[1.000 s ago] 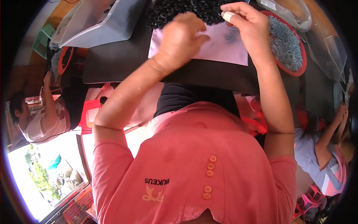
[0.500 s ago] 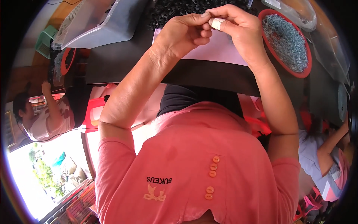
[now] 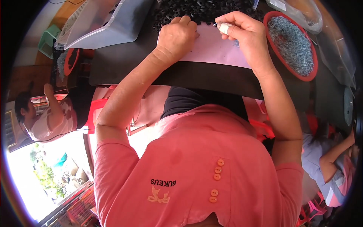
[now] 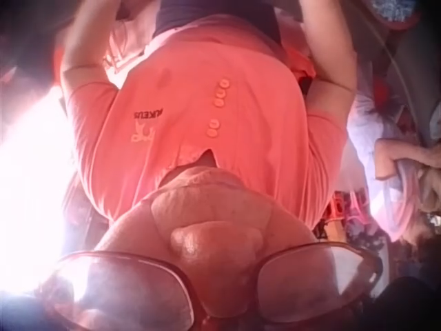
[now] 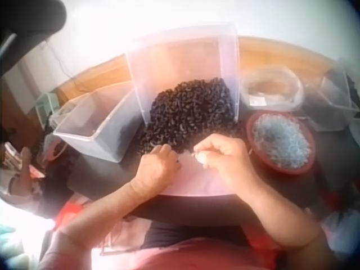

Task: Assembling small black plastic components by manually inserting a small white part into each housing.

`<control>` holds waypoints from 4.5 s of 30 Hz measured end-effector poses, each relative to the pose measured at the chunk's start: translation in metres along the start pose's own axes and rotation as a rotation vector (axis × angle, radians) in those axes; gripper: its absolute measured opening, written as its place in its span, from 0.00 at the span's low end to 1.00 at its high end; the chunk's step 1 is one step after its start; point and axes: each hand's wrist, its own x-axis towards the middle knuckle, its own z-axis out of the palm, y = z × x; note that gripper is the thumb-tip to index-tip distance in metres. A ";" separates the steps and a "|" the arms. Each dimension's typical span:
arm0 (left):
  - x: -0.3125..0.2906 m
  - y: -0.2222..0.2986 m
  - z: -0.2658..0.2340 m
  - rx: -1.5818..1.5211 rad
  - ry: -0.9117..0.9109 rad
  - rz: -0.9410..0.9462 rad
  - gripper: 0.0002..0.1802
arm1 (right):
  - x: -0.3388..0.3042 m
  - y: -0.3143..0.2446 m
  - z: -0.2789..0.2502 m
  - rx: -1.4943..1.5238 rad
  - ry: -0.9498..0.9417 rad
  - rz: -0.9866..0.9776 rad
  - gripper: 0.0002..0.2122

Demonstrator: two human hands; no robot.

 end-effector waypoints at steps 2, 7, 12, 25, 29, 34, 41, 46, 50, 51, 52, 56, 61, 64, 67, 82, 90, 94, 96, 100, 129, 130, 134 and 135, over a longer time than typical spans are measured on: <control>-0.002 0.006 -0.003 -0.117 0.054 0.006 0.07 | 0.000 0.001 -0.001 0.010 0.002 -0.004 0.09; -0.009 0.019 0.003 -0.243 0.099 0.038 0.06 | 0.004 0.010 0.001 -0.001 0.024 -0.036 0.04; -0.011 0.019 -0.008 -0.684 0.073 -0.189 0.05 | 0.001 0.014 0.007 -0.172 -0.009 -0.102 0.05; -0.022 0.039 -0.033 -1.445 -0.020 -0.773 0.08 | -0.003 0.004 0.019 -0.399 -0.127 -0.437 0.06; -0.025 0.035 -0.033 -1.519 -0.011 -0.839 0.06 | -0.011 0.008 0.029 -0.506 -0.121 -0.558 0.11; -0.031 0.033 -0.031 -1.549 0.031 -0.888 0.06 | 0.007 0.007 0.018 -0.675 -0.130 -0.566 0.09; -0.030 0.036 -0.035 -1.415 -0.038 -0.754 0.07 | 0.052 0.031 0.010 -1.247 -0.090 -0.637 0.09; -0.034 0.034 -0.037 -1.452 -0.052 -0.769 0.08 | 0.040 0.025 0.010 -1.160 -0.138 -0.625 0.11; -0.035 0.034 -0.033 -1.418 -0.045 -0.742 0.08 | 0.040 0.025 0.008 -1.163 -0.111 -0.574 0.10; -0.035 0.034 -0.030 -1.404 -0.038 -0.724 0.09 | 0.040 0.024 0.011 -1.122 -0.138 -0.613 0.10; -0.035 0.034 -0.029 -1.403 -0.041 -0.724 0.09 | 0.039 0.023 0.014 -1.079 -0.166 -0.652 0.09; -0.033 0.032 -0.028 -1.467 -0.031 -0.756 0.09 | 0.030 0.028 0.022 -1.071 -0.232 -0.631 0.05; -0.032 0.034 -0.032 -1.464 -0.021 -0.811 0.08 | 0.025 0.034 0.025 -1.074 -0.151 -0.687 0.05; -0.032 0.033 -0.031 -1.528 0.057 -0.812 0.08 | 0.021 0.027 0.024 -0.785 -0.138 -0.501 0.05; -0.033 0.032 -0.033 -1.520 0.078 -0.829 0.07 | 0.016 0.002 0.024 -0.298 -0.211 -0.106 0.04; -0.032 0.033 -0.034 -1.550 0.113 -0.814 0.06 | 0.014 -0.011 0.027 0.026 -0.232 0.037 0.07; -0.033 0.032 -0.033 -1.497 0.141 -0.772 0.05 | 0.012 -0.014 0.037 -0.206 -0.204 -0.210 0.07; -0.033 0.033 -0.032 -1.518 0.149 -0.792 0.05 | 0.007 -0.016 0.040 -0.296 -0.135 -0.298 0.08; -0.032 0.033 -0.034 -1.512 0.143 -0.819 0.05 | 0.006 -0.017 0.041 -0.295 -0.124 -0.286 0.08; -0.033 0.033 -0.034 -1.521 0.141 -0.828 0.05 | 0.007 -0.015 0.044 -0.310 -0.079 -0.291 0.10; -0.028 0.025 -0.032 -1.847 0.339 -0.993 0.03 | 0.010 0.004 0.061 -0.578 0.073 -0.609 0.21; -0.028 0.024 -0.028 -1.863 0.362 -0.949 0.03 | 0.010 0.004 0.060 -0.576 0.077 -0.609 0.21; -0.027 0.023 -0.022 -1.831 0.335 -0.908 0.03 | 0.010 0.011 0.058 -0.888 0.135 -0.788 0.16; -0.027 0.024 -0.025 -1.806 0.318 -0.912 0.02 | 0.009 0.008 0.057 -0.925 0.120 -0.816 0.14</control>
